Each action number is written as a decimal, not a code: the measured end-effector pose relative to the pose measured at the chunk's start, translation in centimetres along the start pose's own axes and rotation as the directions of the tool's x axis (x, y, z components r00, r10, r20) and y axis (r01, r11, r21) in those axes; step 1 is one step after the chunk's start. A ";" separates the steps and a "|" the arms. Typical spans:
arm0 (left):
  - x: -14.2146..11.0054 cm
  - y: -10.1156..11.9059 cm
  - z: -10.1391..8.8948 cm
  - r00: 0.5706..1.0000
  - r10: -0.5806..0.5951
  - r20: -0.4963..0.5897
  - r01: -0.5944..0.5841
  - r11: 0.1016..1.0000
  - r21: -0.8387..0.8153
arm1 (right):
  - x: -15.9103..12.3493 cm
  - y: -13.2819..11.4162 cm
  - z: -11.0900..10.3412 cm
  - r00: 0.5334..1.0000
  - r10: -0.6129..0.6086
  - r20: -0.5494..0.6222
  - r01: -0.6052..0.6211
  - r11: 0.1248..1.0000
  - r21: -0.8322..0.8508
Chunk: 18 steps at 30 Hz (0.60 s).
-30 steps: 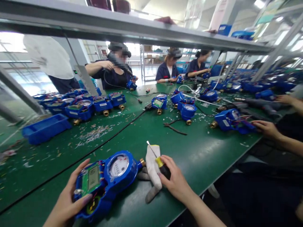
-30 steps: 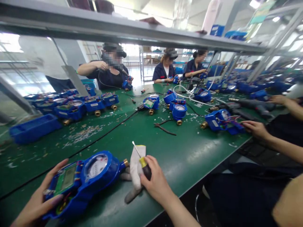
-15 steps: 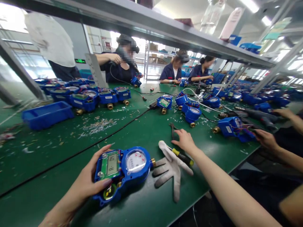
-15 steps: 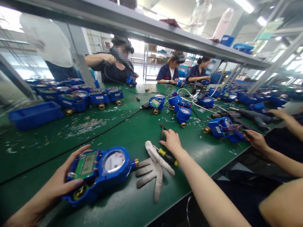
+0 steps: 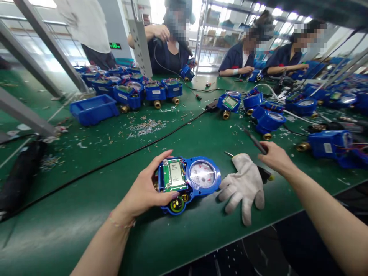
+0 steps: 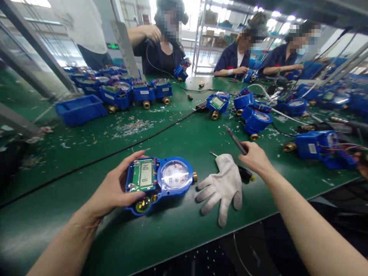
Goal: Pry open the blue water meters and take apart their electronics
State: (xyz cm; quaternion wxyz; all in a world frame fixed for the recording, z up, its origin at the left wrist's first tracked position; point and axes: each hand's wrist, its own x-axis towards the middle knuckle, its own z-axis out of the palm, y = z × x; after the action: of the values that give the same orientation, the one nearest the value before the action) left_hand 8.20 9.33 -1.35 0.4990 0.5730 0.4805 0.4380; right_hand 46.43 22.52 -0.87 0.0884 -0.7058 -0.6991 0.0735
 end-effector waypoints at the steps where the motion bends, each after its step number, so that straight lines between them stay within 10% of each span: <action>1: 0.2 0.3 0.1 1.000 0.008 0.017 -0.009 1.000 0.016 | -1.4 -0.6 -1.0 0.998 -0.057 -0.021 0.058 0.998 0.039; 3: 0.7 1.0 0.1 0.999 0.020 0.046 -0.024 0.996 0.091 | -4.5 -2.0 -2.8 0.949 -0.305 -0.078 0.314 0.937 0.151; 8: 2.3 2.0 0.1 0.992 0.017 0.121 -0.042 0.978 0.204 | -10.5 -5.1 -4.0 0.556 -0.819 -0.142 0.831 0.554 0.055; 18: 2.5 2.0 -0.1 0.982 0.091 0.165 -0.126 0.968 0.219 | -9.9 -7.1 -3.0 0.349 -0.922 -0.165 0.897 0.380 -0.228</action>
State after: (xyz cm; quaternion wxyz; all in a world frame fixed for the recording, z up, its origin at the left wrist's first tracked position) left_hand 8.76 11.74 0.67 0.4408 0.6841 0.4555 0.3610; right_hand 40.04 12.58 3.48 0.1723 -0.2050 -0.9564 -0.1170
